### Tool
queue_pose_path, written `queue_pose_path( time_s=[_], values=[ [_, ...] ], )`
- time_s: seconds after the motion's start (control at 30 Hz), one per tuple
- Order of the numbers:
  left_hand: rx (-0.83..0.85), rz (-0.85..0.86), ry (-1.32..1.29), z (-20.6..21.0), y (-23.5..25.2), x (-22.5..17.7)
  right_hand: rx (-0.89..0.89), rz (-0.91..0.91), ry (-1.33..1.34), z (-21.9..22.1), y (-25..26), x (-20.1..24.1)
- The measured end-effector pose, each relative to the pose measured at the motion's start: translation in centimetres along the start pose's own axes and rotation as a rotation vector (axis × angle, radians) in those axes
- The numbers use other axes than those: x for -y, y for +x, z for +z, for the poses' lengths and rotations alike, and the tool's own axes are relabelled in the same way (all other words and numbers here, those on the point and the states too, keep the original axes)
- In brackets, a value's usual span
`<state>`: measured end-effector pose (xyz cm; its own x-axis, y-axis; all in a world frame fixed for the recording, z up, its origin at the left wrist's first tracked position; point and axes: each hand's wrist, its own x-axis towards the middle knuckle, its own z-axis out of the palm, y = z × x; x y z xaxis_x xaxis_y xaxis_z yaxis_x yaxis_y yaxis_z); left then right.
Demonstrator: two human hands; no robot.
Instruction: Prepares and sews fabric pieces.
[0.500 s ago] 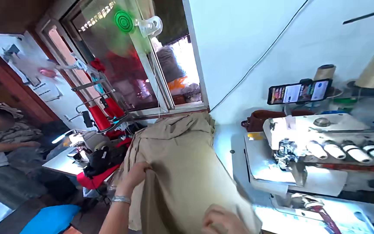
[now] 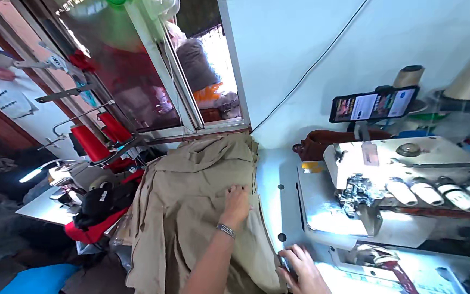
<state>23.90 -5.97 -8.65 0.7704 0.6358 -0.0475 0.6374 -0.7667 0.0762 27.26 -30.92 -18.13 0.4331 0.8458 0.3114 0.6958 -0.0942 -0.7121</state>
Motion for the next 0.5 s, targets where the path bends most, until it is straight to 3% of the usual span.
queue_pose_path(
  time_s=[0.1,0.23,0.3,0.4,0.5],
  values=[
    [0.055,0.166,-0.156,0.0,-0.8,1.6,-0.018,0.007,-0.026,0.2,-0.2,0.3],
    [0.048,0.315,-0.859,-2.9,-4.3,4.6,-0.048,0.064,0.152,0.1,1.0,0.9],
    [0.043,0.409,-1.052,-4.5,-6.4,4.8,-0.085,0.018,0.296,0.6,2.7,1.5],
    [-0.041,0.554,-1.110,-6.1,-8.1,4.2,-0.163,-0.159,0.498,1.0,5.5,3.5],
    [-0.133,0.573,-1.100,-7.2,-9.1,3.7,-0.348,-0.312,0.523,0.3,7.1,6.3]
  ],
)
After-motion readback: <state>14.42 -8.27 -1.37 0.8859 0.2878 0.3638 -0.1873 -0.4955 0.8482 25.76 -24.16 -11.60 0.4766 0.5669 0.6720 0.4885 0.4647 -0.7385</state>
